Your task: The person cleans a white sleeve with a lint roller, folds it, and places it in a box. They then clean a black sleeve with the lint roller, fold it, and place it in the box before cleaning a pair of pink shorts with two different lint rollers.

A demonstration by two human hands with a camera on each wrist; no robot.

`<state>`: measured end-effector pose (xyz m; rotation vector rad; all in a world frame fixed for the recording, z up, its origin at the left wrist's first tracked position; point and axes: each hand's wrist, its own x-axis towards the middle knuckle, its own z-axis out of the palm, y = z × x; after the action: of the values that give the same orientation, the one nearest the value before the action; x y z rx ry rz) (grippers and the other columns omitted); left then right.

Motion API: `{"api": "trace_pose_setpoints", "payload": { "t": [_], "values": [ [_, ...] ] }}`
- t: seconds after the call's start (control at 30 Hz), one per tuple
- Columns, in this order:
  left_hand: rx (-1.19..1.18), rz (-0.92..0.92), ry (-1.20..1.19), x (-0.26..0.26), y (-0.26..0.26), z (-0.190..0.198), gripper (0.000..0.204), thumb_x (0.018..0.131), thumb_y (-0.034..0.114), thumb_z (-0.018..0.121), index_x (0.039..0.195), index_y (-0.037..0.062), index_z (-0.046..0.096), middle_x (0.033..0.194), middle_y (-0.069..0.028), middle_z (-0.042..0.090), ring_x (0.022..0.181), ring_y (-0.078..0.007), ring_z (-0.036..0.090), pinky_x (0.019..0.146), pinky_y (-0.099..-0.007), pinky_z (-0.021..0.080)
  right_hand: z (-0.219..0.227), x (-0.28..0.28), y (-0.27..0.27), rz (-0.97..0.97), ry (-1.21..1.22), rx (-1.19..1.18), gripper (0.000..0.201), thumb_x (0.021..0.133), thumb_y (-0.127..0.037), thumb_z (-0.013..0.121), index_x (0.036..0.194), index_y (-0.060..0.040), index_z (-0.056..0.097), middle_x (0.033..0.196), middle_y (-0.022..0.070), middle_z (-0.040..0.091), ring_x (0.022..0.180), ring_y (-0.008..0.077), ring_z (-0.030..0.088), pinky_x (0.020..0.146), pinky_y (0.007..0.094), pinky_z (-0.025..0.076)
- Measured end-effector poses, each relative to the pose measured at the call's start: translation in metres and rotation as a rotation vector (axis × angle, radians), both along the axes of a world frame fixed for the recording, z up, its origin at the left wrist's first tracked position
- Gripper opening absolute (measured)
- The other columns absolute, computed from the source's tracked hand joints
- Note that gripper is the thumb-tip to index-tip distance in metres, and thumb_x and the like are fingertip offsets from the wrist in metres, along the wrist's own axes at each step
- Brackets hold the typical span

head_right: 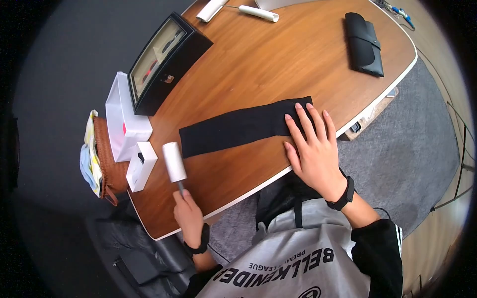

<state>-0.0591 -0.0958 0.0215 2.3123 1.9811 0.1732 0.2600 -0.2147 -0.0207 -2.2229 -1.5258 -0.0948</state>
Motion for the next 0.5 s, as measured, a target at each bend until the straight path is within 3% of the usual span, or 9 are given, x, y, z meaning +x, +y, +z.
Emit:
{"api": "trace_pose_setpoints", "payload": {
  "t": [0.13,0.27,0.33,0.5],
  "values": [
    [-0.125,-0.178,-0.072,0.039,-0.027,0.004,0.023,0.112,0.028,0.045,0.107,0.0059,0.05,0.074,-0.0283,0.066,0.072,-0.0531,0.065,0.062,-0.0641,0.046,-0.001,-0.001,0.001,0.0,-0.021,-0.001,0.054,0.098,-0.028,0.062,0.147,-0.0073,0.058,0.16,0.0177,0.046,0.151,0.0375,0.038,0.126,0.0548,0.024],
    [-0.199,-0.247,-0.107,0.053,-0.029,-0.003,0.024,0.112,0.029,0.044,0.107,0.0061,0.051,0.075,-0.03,0.066,0.076,-0.0554,0.064,0.065,-0.0653,0.043,-0.002,-0.001,0.001,-0.005,-0.022,-0.005,0.053,0.098,-0.028,0.061,0.147,-0.0071,0.058,0.161,0.0178,0.046,0.151,0.0375,0.038,0.126,0.0547,0.024],
    [-0.136,-0.237,-0.001,0.043,-0.023,-0.009,0.023,0.111,0.029,0.045,0.107,0.006,0.049,0.074,-0.0274,0.067,0.071,-0.0529,0.066,0.061,-0.0651,0.047,-0.001,0.0,0.002,-0.01,-0.021,-0.005,0.053,0.098,-0.028,0.061,0.147,-0.0071,0.058,0.16,0.0178,0.046,0.151,0.0375,0.038,0.126,0.0547,0.024],
    [-0.128,-0.019,0.152,0.0,0.013,-0.001,0.031,0.113,0.033,0.038,0.108,0.0051,0.05,0.08,-0.0329,0.068,0.079,-0.0568,0.065,0.07,-0.0678,0.046,-0.002,-0.001,0.002,-0.012,-0.021,-0.01,0.052,0.098,-0.028,0.06,0.147,-0.0074,0.059,0.16,0.0178,0.046,0.15,0.0375,0.039,0.125,0.0551,0.025]
  ]
}}
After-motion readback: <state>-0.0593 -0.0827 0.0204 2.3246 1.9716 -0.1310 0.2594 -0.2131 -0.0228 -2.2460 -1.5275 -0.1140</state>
